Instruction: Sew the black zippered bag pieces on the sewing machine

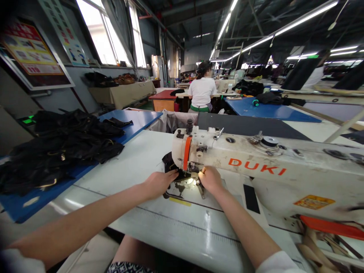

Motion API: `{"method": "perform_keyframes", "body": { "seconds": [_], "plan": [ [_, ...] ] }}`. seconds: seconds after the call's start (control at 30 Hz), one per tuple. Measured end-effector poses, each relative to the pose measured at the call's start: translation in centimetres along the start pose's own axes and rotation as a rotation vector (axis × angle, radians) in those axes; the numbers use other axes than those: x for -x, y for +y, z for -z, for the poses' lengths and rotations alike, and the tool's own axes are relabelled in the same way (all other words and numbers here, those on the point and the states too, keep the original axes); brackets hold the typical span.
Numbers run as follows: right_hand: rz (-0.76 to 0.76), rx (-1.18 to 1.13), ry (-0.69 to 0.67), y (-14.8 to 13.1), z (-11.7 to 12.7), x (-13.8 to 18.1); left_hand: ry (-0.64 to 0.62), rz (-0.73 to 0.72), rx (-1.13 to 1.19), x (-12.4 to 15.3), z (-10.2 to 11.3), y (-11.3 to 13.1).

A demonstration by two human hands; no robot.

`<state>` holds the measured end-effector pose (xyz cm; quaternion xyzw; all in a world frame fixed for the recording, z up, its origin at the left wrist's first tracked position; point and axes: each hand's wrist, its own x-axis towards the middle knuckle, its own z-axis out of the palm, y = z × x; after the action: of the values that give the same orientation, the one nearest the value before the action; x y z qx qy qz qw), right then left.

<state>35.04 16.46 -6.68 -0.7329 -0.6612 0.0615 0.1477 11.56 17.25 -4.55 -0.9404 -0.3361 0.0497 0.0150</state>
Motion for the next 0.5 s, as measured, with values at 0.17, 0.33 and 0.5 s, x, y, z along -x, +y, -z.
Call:
{"method": "perform_keyframes", "body": {
  "seconds": [0.17, 0.33, 0.5],
  "plan": [
    [0.013, 0.086, 0.038, -0.1, 0.5, 1.1, 0.003, -0.054, -0.028, -0.2, -0.2, 0.1],
    [0.071, 0.159, 0.006, -0.3, 0.9, 0.5, 0.012, -0.080, -0.025, -0.5, -0.1, 0.1],
    [0.065, 0.228, 0.006, -0.2, 1.8, 0.0, 0.025, -0.096, -0.001, -0.8, 0.6, 1.2]
  ]
}}
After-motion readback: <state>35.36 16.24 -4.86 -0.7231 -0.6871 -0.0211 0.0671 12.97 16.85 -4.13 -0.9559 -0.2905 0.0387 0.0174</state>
